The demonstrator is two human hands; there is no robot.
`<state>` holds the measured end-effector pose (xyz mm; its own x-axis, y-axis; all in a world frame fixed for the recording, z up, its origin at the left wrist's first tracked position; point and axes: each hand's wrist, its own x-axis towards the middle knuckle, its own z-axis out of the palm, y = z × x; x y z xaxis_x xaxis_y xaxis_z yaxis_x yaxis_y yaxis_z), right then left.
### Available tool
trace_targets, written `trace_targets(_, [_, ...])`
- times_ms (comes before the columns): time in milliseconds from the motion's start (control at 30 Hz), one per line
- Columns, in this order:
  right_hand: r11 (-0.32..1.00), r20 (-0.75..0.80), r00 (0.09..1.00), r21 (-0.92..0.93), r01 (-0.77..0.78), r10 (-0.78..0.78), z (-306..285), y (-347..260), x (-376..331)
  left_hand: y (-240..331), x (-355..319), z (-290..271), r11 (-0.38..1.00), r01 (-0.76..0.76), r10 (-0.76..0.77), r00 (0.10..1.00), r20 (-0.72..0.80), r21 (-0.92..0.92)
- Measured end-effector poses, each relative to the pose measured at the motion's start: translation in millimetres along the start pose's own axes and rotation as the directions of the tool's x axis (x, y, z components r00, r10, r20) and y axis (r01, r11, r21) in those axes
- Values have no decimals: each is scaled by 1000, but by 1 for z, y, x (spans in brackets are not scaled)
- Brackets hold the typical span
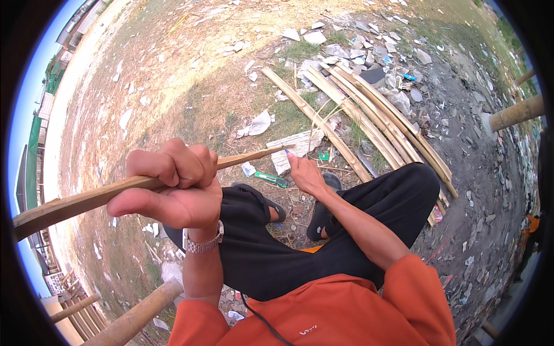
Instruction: The person sits cross-legged on the ground and uses a small knife to shave and smooth a long bamboo stick. They hold the stick with their left hand and carefully scrape along its length with the knife in their right hand, rotating the stick to work on different sides.
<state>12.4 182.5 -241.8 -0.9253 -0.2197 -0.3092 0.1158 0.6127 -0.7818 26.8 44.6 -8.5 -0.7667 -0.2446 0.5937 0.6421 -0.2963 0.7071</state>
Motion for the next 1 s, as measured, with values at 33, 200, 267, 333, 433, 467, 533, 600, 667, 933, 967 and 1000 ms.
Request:
trace_targets(33, [995, -78, 992, -9, 99, -99, 1, -4, 0, 1, 0, 0, 1000, 5, -5, 1000, 25, 11])
trace_targets(200, [999, -40, 999, -42, -18, 17, 5, 24, 8, -1, 2, -8, 998, 27, -23, 997, 74, -52])
trace_targets(267, [993, -40, 999, -109, -36, 32, 12, 43, 6, -1, 0, -3, 999, 37, -37, 997, 61, 0])
trace_targets(333, [994, -58, 997, -92, -63, 58, 19, 30, 7, -1, 0, -1, 999, 40, -42, 998, 41, 32])
trace_targets(433, [998, -46, 998, -54, -34, 32, 18, 28, 3, 1, 0, -4, 998, 41, -42, 999, 15, 37])
trace_targets(467, [996, -46, 998, -72, -45, 42, 23, 44, 6, 1, 0, -7, 999, 41, -42, 999, 7, 30])
trace_targets(533, [990, -68, 995, -114, -79, 72, 27, 72, 9, 2, 2, -11, 998, 54, -53, 996, 69, -12])
trace_targets(600, [988, -27, 994, -110, -106, 104, 31, 64, 11, 0, 1, -16, 997, 65, -61, 993, 101, -37])
trace_targets(667, [997, -30, 997, -30, -69, 68, 31, 36, 10, 0, 2, -19, 996, 69, -63, 992, 111, -49])
trace_targets(933, [948, -10, 982, -257, -187, 191, 16, 70, 11, -1, 5, -11, 994, 87, -75, 985, 156, -67])
trace_targets(967, [946, -22, 968, -211, -248, 249, 11, 56, 9, -3, 7, -3, 997, 76, -72, 988, 135, -24])
trace_targets(1000, [955, -8, 977, -211, -208, 211, 1, 43, 7, -5, 9, -3, 998, 56, -55, 993, 102, -3])
